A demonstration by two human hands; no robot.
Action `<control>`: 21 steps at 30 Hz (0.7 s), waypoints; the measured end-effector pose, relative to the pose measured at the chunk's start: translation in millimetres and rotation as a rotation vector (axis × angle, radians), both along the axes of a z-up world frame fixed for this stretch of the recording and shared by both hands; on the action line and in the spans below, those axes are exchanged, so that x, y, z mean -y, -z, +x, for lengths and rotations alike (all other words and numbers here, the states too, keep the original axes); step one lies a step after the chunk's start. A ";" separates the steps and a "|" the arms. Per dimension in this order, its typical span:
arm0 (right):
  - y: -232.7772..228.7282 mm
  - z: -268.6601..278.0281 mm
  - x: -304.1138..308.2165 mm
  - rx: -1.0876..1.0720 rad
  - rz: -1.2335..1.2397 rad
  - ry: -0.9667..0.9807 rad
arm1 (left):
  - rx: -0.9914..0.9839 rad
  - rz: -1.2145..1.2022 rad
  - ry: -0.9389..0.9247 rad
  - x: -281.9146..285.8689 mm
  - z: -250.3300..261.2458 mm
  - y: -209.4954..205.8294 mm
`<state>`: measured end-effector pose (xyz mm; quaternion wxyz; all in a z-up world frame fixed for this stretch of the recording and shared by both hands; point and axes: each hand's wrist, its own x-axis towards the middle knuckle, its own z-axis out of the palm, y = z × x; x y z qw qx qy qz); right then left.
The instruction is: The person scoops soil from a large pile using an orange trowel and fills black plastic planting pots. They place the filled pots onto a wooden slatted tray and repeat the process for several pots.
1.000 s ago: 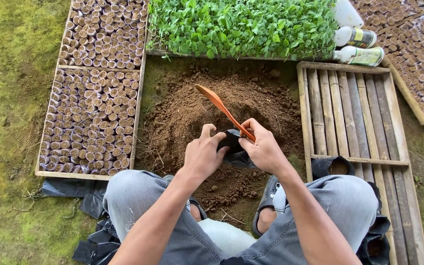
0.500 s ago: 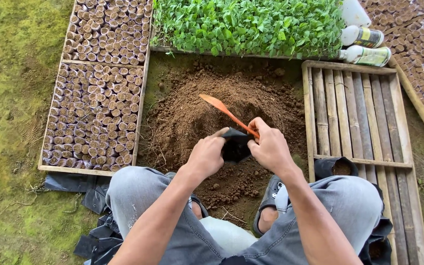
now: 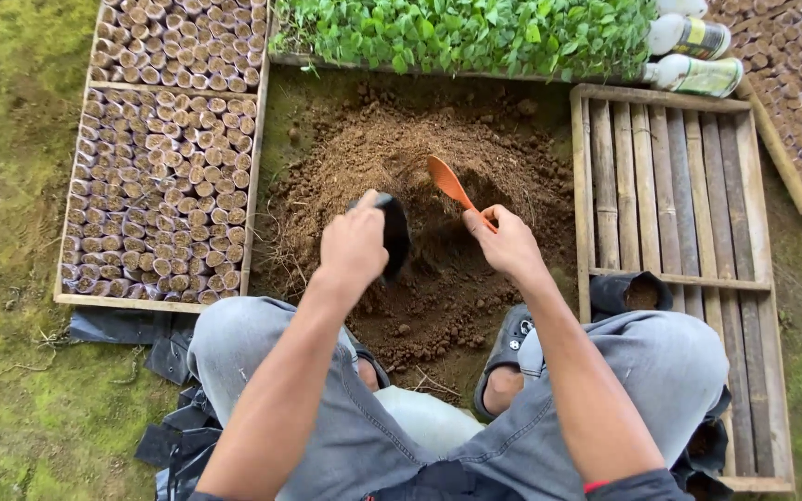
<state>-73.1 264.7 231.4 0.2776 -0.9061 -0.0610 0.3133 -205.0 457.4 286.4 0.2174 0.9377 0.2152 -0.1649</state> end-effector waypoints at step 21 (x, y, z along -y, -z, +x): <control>161.5 -77.5 34.9 0.006 -0.155 -0.001 | -0.090 -0.033 0.018 -48.3 -22.1 110.6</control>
